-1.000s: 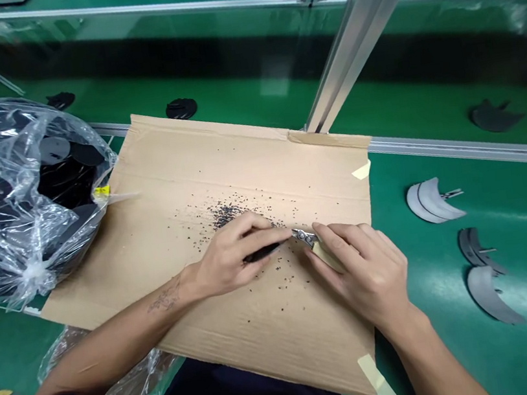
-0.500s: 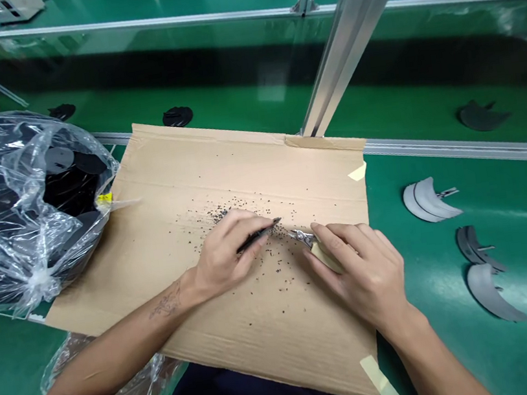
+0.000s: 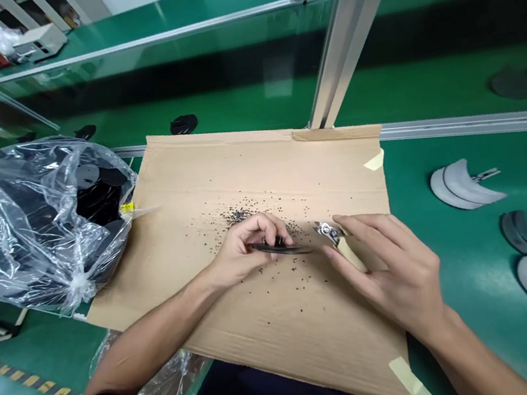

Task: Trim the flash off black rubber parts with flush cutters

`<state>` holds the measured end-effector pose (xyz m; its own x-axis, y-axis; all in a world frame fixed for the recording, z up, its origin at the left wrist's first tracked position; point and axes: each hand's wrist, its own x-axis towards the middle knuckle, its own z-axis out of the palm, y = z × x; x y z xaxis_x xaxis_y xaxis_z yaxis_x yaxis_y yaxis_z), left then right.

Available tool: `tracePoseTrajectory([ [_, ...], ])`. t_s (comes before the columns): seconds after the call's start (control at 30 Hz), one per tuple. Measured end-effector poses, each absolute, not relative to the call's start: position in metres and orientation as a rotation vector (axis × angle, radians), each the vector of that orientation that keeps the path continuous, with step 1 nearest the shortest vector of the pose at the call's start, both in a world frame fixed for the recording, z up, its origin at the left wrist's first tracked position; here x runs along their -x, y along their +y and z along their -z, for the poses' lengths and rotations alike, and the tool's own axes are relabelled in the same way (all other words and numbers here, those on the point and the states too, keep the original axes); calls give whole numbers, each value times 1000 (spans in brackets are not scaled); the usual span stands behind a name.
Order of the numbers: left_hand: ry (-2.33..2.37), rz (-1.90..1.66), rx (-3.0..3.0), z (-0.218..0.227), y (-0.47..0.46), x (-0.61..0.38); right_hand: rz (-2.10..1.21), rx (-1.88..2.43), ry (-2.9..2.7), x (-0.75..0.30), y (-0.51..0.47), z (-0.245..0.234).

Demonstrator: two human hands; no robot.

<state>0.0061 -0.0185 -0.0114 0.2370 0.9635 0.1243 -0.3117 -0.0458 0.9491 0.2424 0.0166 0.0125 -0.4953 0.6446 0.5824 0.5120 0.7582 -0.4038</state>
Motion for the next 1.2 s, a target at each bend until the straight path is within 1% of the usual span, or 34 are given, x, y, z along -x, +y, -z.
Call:
tracePoseTrajectory([
  [0.27,692,-1123,-1166,10,-21,-4,-269,652,-2381,-240,15,-6],
  [0.7,690,-1064,-1149,7,-20,-3,-357,651,-2375,-239,14,-7],
  [0.93,726,-1047,-1248,3,-21,-2,-337,640,-2403,-241,14,-5],
  [1.2,707,-1032,-1232,7,-22,-4,-332,628,-2441,-241,12,-9],
])
